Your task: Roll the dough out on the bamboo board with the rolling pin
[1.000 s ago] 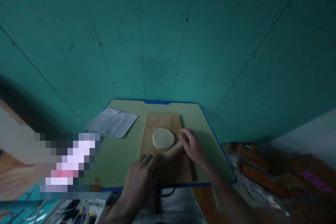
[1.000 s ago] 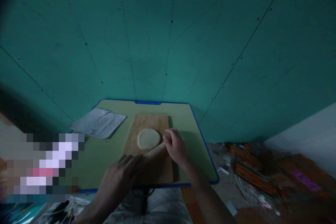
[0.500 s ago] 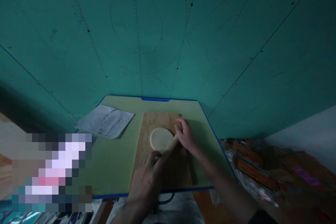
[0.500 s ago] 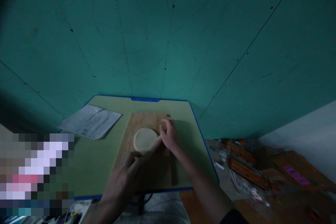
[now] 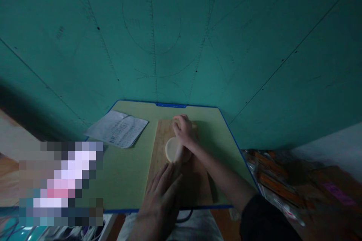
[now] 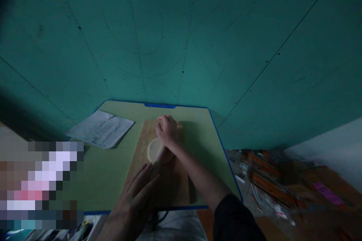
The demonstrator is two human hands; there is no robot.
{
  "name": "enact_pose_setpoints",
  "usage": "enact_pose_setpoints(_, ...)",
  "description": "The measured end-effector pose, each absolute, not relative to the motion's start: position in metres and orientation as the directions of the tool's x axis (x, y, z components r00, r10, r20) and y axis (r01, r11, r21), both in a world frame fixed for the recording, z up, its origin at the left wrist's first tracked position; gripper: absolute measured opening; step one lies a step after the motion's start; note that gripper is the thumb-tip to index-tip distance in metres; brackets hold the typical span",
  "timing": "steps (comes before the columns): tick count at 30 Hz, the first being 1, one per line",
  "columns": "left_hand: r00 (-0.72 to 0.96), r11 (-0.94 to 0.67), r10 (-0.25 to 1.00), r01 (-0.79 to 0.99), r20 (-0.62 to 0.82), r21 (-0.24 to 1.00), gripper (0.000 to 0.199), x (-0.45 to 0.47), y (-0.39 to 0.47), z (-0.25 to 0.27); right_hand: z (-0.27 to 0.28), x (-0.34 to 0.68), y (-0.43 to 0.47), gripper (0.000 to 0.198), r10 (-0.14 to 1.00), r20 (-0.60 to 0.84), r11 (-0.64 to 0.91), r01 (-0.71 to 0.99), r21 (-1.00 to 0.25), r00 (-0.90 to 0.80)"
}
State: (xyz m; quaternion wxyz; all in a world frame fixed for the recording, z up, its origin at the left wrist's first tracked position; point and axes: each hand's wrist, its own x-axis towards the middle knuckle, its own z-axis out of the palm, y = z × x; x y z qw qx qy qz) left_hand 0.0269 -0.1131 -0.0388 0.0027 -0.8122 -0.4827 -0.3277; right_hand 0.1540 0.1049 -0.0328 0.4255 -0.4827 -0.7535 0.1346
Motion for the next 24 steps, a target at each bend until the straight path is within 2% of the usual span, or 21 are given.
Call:
enact_pose_setpoints(8, 0.381, -0.569, 0.769, 0.775, 0.513, 0.276, 0.037, 0.008, -0.114, -0.036, -0.016, 0.092, 0.121, 0.016, 0.789, 0.534, 0.609, 0.492, -0.622, -0.303)
enact_pose_setpoints(13, 0.31, -0.505, 0.78, 0.825, 0.544, 0.254, 0.046, -0.007, -0.114, -0.055, -0.002, 0.07, 0.127, 0.015, 0.734, 0.516, 0.679, 0.454, -0.577, -0.441)
enact_pose_setpoints(18, 0.299, -0.488, 0.797, 0.831, 0.524, 0.268, 0.046, -0.009, -0.115, -0.061, 0.004, 0.108, 0.128, 0.014, 0.761, 0.529, 0.648, 0.479, -0.592, -0.375)
enact_pose_setpoints(24, 0.336, -0.565, 0.74, 0.78, 0.583, 0.268, 0.04, 0.028, -0.112, -0.049, -0.018, 0.184, 0.102, 0.014, 0.84, 0.462, 0.534, 0.576, -0.619, -0.284)
